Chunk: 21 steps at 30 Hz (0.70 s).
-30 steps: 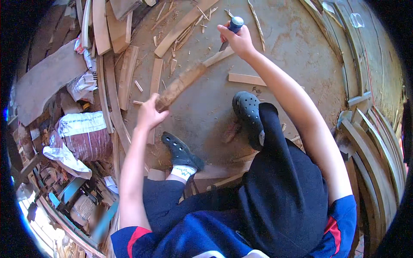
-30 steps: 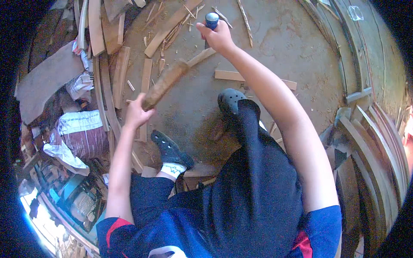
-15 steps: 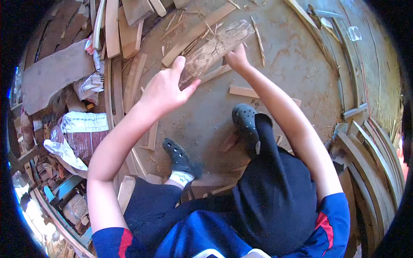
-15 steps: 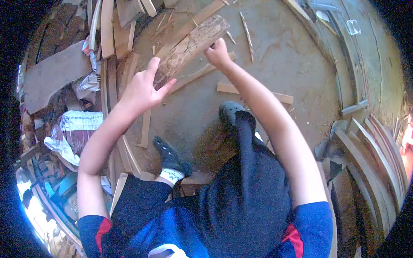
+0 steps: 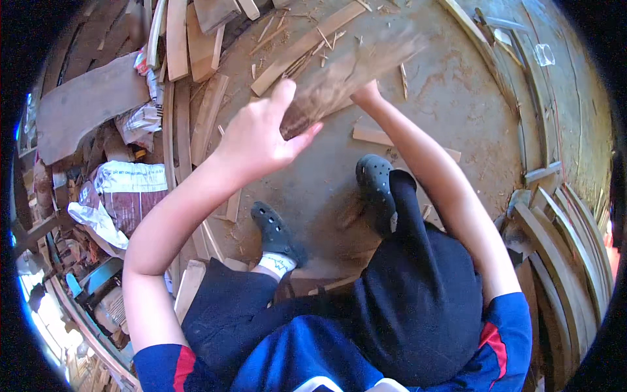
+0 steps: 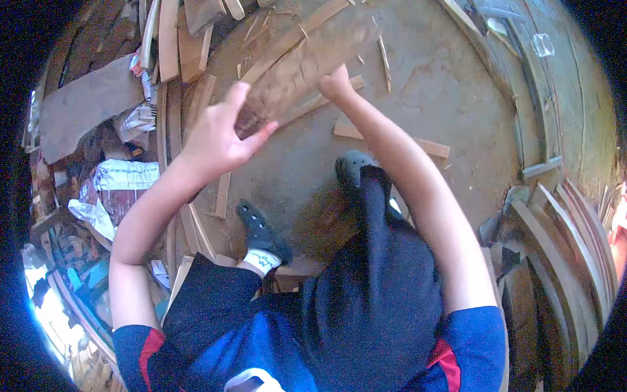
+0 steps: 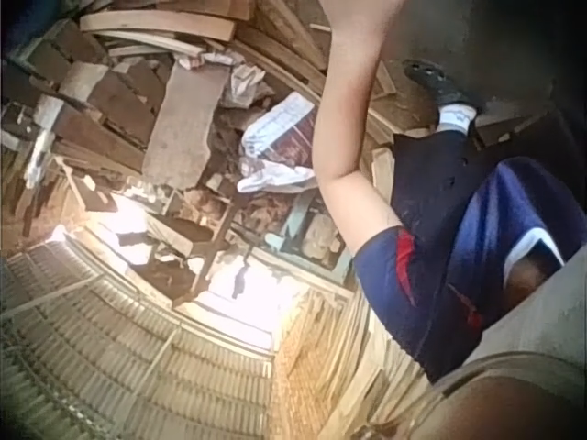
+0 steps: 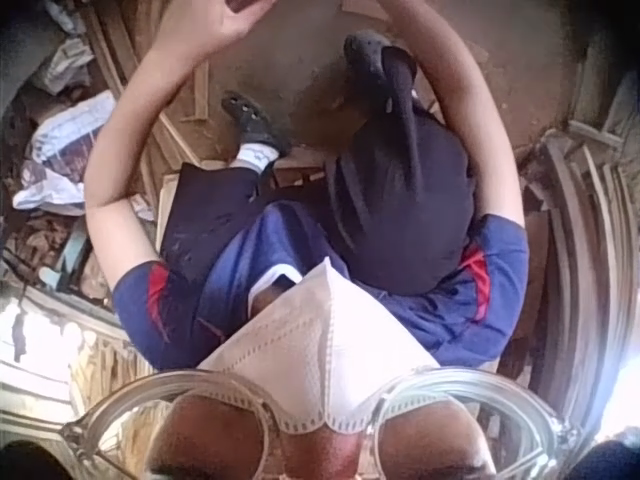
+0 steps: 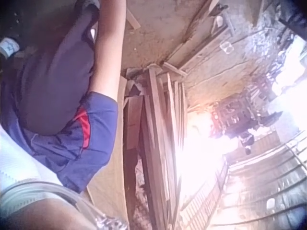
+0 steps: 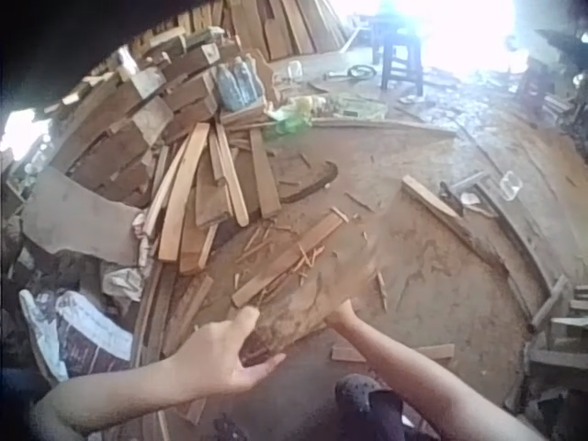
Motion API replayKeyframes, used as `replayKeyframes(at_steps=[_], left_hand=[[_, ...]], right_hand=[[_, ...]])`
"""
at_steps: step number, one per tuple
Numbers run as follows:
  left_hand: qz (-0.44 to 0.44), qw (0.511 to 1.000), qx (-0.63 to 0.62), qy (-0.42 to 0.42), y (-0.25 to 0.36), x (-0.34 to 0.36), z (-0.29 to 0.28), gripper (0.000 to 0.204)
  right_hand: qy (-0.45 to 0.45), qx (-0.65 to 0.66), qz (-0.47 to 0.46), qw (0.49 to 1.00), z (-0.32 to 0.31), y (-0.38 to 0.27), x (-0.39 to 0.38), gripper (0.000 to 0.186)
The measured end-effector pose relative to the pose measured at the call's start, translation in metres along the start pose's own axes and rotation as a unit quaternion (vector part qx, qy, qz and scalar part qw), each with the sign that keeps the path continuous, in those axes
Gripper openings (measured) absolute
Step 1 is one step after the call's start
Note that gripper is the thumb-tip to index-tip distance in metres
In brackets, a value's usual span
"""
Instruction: Use a chisel and a wooden mallet to carve and shape small pieces of wood while sitting on the floor of a workshop.
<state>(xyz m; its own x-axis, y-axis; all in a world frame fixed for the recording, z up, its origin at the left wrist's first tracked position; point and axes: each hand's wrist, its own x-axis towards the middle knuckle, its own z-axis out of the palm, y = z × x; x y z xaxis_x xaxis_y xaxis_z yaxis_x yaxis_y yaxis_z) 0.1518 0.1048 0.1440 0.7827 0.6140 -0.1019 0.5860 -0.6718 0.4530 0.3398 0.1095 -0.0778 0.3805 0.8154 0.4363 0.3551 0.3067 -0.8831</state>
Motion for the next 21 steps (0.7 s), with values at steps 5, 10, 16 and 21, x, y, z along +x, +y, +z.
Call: replayKeyframes(at_steps=[5, 10, 16, 21], left_hand=[[0.119, 0.964, -0.128, 0.203, 0.025, -0.004, -0.015, 0.056], [-0.032, 0.997, 0.05, -0.055, -0.005, -0.01, 0.015, 0.052], [0.076, 0.986, -0.099, 0.113, 0.029, -0.012, -0.008, 0.054], [-0.068, 0.996, 0.002, -0.064, 0.003, -0.005, 0.012, 0.055]], right_hand=[[-0.057, 0.036, 0.131, 0.989, -0.005, -0.005, -0.006, 0.022], [-0.135, -0.112, 0.121, 0.977, -0.007, 0.025, -0.014, 0.021], [-0.081, -0.028, 0.059, 0.995, -0.007, 0.019, -0.023, 0.019], [-0.039, -0.109, 0.031, 0.993, -0.009, 0.022, -0.023, 0.027]])
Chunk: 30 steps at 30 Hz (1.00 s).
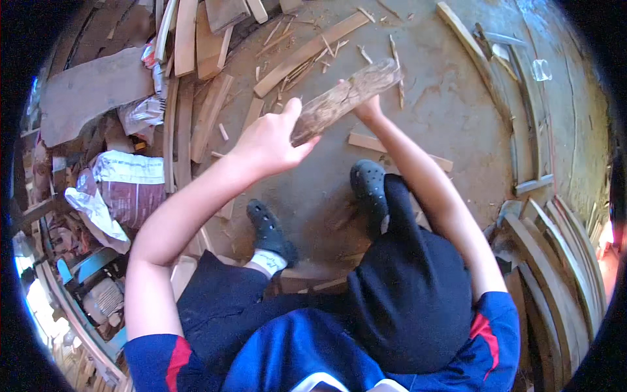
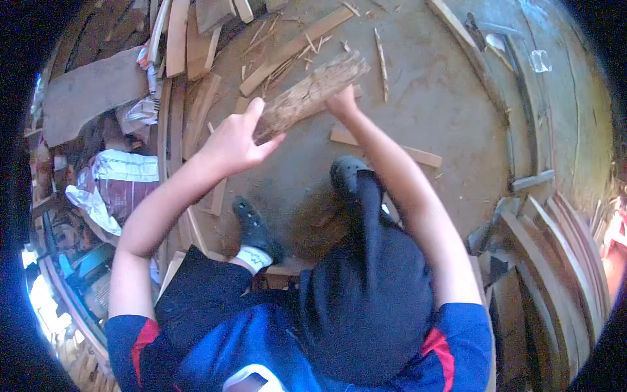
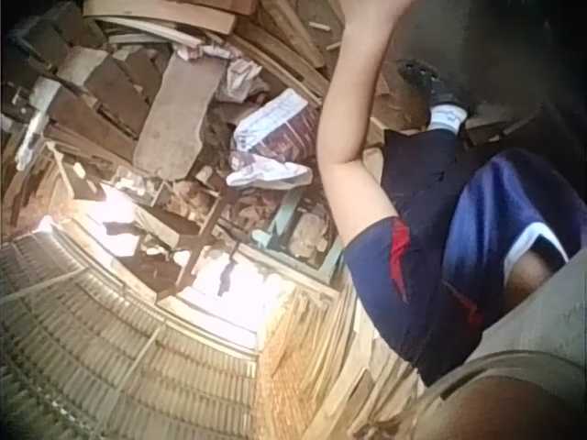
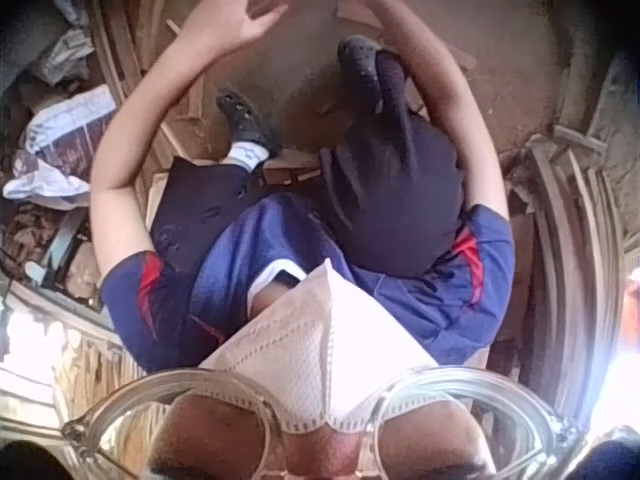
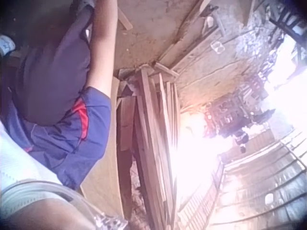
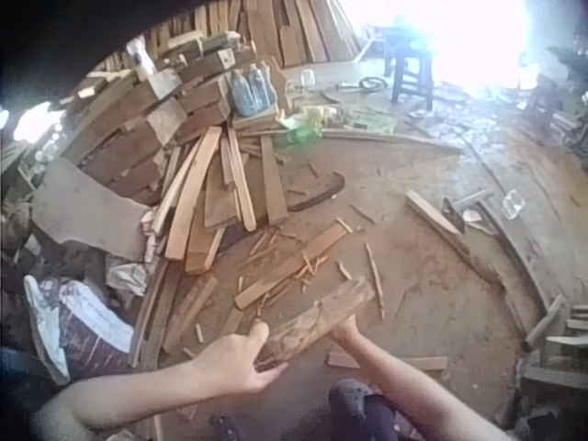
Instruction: Use a chisel and a wooden mallet to carve and shape small pieces of wood while sitting on the floor of a workshop.
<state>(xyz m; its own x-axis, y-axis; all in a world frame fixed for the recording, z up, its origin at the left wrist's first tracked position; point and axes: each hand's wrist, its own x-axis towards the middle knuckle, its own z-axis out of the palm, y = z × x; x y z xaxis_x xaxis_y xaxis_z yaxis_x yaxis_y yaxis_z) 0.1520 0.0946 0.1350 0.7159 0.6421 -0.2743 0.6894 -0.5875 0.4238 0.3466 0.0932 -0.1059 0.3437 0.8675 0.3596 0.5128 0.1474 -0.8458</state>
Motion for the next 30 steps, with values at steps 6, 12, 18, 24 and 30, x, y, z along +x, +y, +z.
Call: replayKeyframes(at_steps=[6, 12, 18, 24, 30], left_hand=[[0.081, 0.983, -0.122, 0.114, 0.035, -0.01, -0.039, 0.052], [0.01, 0.999, 0.027, -0.031, 0.006, 0.015, -0.014, 0.055], [0.143, 0.977, -0.124, 0.096, 0.049, 0.014, -0.057, 0.05], [0.015, 0.995, 0.088, -0.043, 0.014, 0.028, -0.038, 0.053], [0.118, 0.989, -0.062, 0.072, 0.034, 0.017, -0.054, 0.056]], right_hand=[[0.025, 0.215, 0.094, 0.972, 0.0, -0.021, 0.006, 0.016], [0.138, 0.066, -0.096, 0.983, -0.006, -0.022, 0.012, 0.016], [0.049, 0.238, 0.117, 0.963, -0.013, -0.014, 0.008, 0.012], [0.075, 0.341, 0.124, 0.929, 0.002, -0.019, 0.014, 0.007], [0.014, 0.308, 0.123, 0.943, 0.0, -0.008, 0.011, 0.017]])
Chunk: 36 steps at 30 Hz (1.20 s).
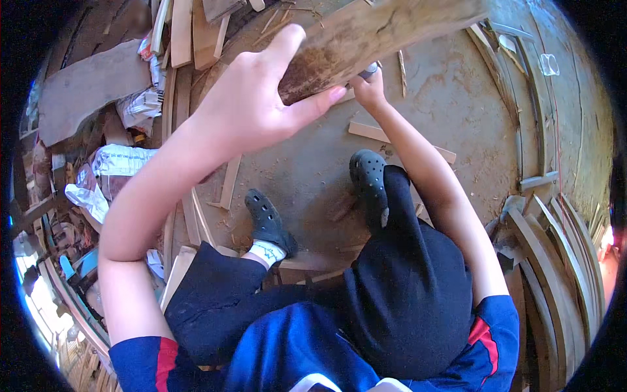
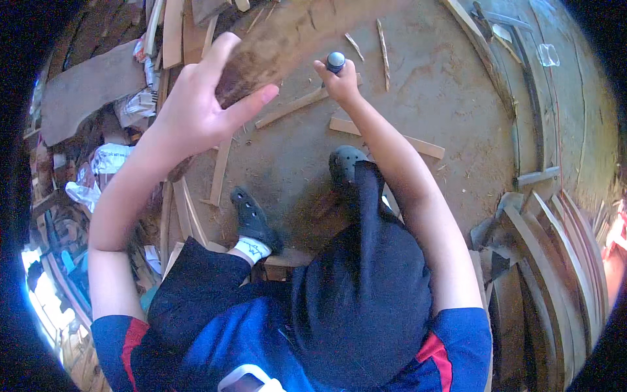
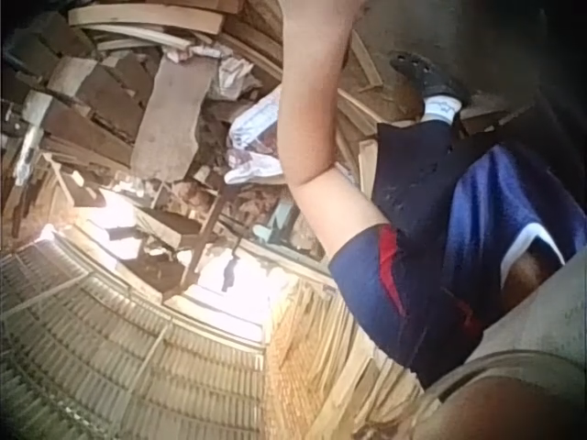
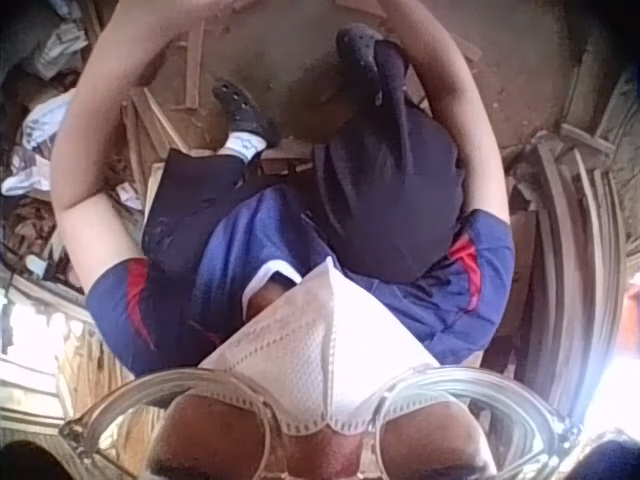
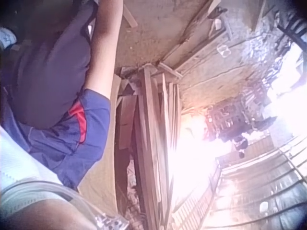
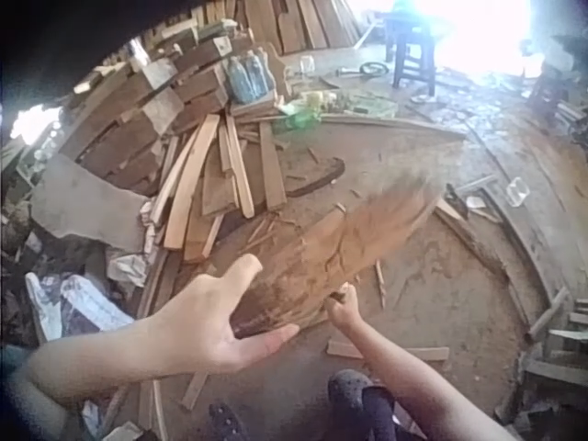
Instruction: Use a chisel and a wooden mallet to carve and shape small pieces of wood while sitting on the floor of a workshop.
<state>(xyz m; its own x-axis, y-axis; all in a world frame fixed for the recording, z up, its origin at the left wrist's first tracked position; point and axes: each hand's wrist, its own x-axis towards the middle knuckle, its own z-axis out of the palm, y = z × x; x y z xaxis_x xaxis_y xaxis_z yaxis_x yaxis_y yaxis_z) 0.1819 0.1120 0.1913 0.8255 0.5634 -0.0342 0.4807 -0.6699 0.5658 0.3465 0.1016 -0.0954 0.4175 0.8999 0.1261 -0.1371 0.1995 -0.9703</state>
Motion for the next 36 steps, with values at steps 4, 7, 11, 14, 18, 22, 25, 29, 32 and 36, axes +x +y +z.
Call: replayKeyframes(at_steps=[4, 7, 11, 14, 18, 22, 25, 29, 32, 36], left_hand=[[-0.028, 0.999, 0.022, 0.003, -0.01, -0.008, 0.015, 0.055], [-0.107, 0.98, 0.118, -0.117, -0.013, -0.005, 0.017, 0.049], [0.02, 0.998, 0.043, 0.045, -0.001, -0.02, 0.002, 0.054], [0.056, 0.99, -0.014, 0.129, -0.007, -0.024, 0.012, 0.053], [-0.146, 0.98, 0.114, -0.073, -0.036, -0.025, 0.033, 0.052], [-0.023, 0.996, 0.067, 0.061, -0.037, -0.038, 0.023, 0.052], [0.027, 0.984, -0.028, 0.175, -0.022, -0.043, 0.03, 0.053], [-0.161, 0.974, 0.133, -0.087, -0.041, -0.05, 0.05, 0.056], [-0.123, 0.983, 0.123, -0.061, -0.044, -0.056, 0.057, 0.055], [-0.159, 0.987, 0.021, 0.018, -0.05, -0.102, 0.064, 0.053]], right_hand=[[-0.022, 0.0, 0.005, 1.0, 0.002, 0.005, -0.001, 0.018], [0.104, -0.223, -0.22, 0.944, 0.002, 0.012, 0.0, 0.016], [0.013, -0.12, -0.147, 0.982, 0.012, -0.006, -0.007, 0.017], [-0.019, -0.041, -0.002, 0.999, 0.009, -0.014, -0.001, 0.019], [-0.014, -0.019, -0.001, 1.0, 0.004, -0.013, -0.006, 0.023], [-0.016, -0.098, 0.001, 0.995, 0.009, -0.021, -0.013, 0.024], [-0.015, -0.089, 0.003, 0.996, 0.013, -0.021, -0.007, 0.025], [-0.057, -0.23, -0.07, 0.969, 0.015, 0.0, -0.015, 0.02], [-0.092, -0.358, -0.119, 0.921, 0.004, 0.022, -0.02, 0.025], [-0.075, -0.222, -0.118, 0.965, 0.018, 0.001, -0.034, 0.013]])
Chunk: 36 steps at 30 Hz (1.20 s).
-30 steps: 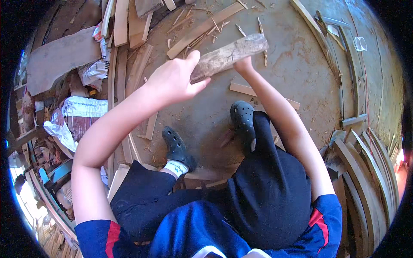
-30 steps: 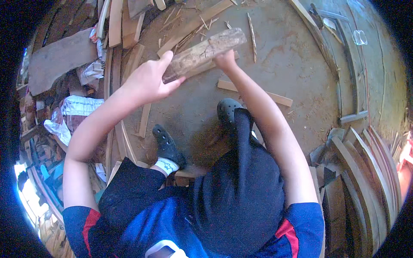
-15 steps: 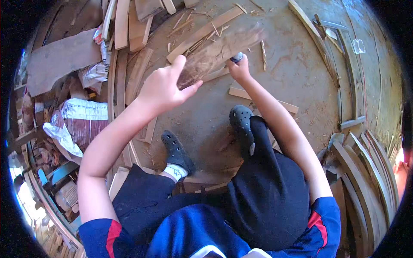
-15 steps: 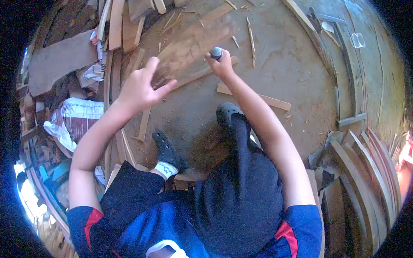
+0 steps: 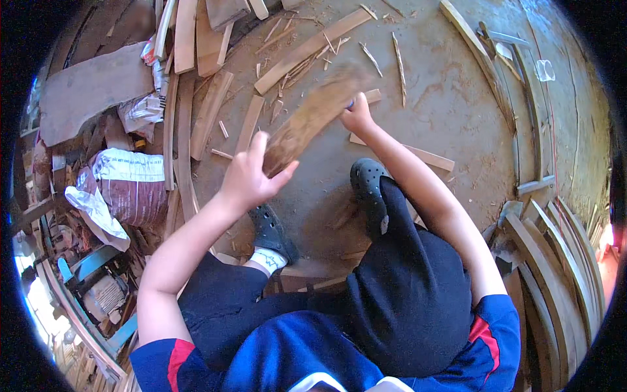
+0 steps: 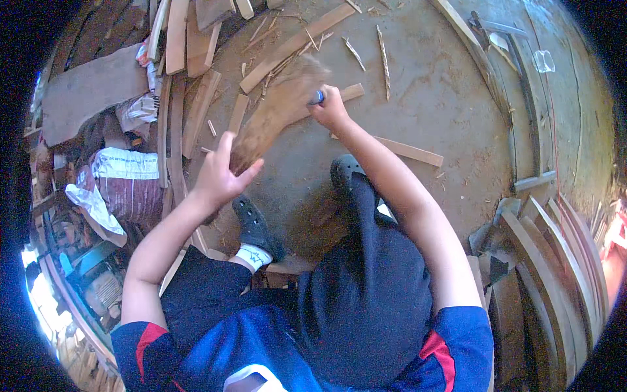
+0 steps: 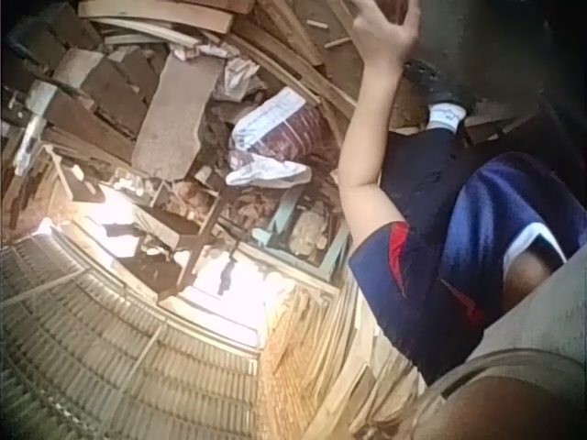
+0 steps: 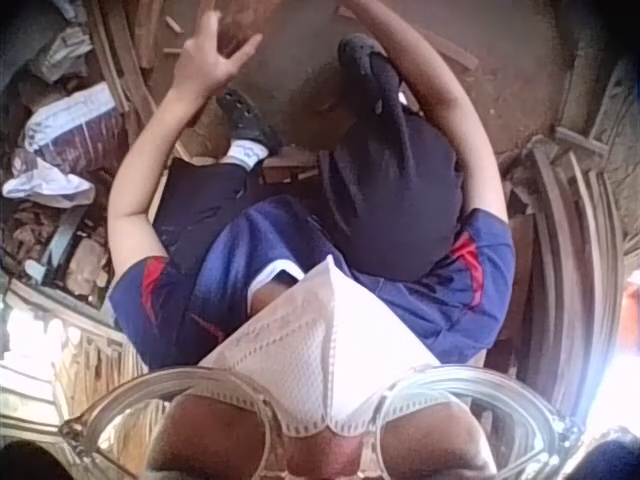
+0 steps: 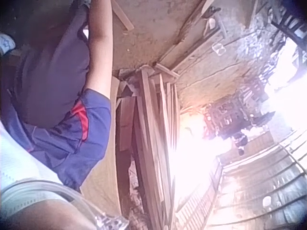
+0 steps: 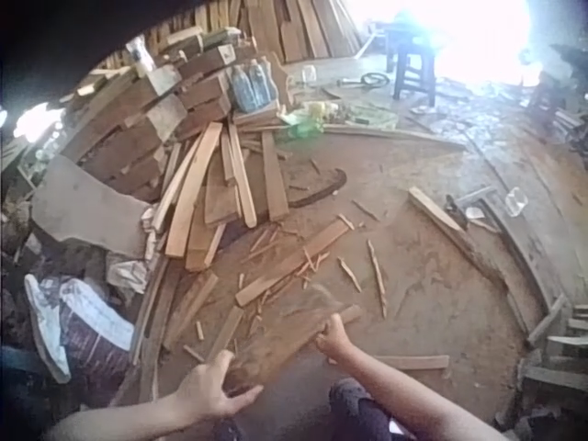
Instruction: Use a chisel and a wooden mallet to carve and shape small pieces of wood while sitting on the floor of a workshop.
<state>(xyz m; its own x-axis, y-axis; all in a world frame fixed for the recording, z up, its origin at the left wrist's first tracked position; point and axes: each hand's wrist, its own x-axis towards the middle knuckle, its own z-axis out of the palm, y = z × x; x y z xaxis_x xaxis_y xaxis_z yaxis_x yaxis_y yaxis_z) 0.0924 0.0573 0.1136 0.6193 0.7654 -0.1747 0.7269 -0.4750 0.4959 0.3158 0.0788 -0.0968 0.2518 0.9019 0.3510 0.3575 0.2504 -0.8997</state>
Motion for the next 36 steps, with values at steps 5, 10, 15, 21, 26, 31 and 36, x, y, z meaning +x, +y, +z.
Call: replayKeyframes(at_steps=[5, 10, 15, 21, 26, 31, 36], left_hand=[[-0.139, 0.988, -0.065, -0.017, -0.048, -0.029, 0.033, 0.053], [-0.223, 0.957, 0.045, -0.18, -0.079, -0.028, 0.064, 0.061], [-0.218, 0.964, 0.031, -0.15, -0.077, -0.029, 0.077, 0.053], [-0.199, 0.962, 0.067, -0.175, -0.072, -0.021, 0.064, 0.054], [-0.211, 0.958, 0.075, -0.181, -0.069, -0.018, 0.065, 0.057], [-0.204, 0.961, 0.077, -0.168, -0.071, -0.021, 0.065, 0.057], [-0.208, 0.958, 0.074, -0.182, -0.064, -0.015, 0.064, 0.057]], right_hand=[[-0.066, 0.036, 0.098, 0.992, -0.002, -0.036, 0.002, 0.012], [-0.137, -0.002, -0.098, 0.986, 0.013, -0.025, -0.028, 0.014], [-0.153, -0.011, -0.119, 0.981, 0.012, -0.02, -0.025, 0.016], [0.169, 0.27, 0.218, 0.923, -0.036, -0.011, 0.019, 0.015], [0.212, 0.422, 0.178, 0.863, -0.09, 0.009, 0.04, 0.021], [0.176, 0.423, 0.217, 0.862, -0.077, 0.007, 0.028, 0.02], [0.145, 0.361, 0.211, 0.897, -0.074, 0.012, 0.025, 0.017]])
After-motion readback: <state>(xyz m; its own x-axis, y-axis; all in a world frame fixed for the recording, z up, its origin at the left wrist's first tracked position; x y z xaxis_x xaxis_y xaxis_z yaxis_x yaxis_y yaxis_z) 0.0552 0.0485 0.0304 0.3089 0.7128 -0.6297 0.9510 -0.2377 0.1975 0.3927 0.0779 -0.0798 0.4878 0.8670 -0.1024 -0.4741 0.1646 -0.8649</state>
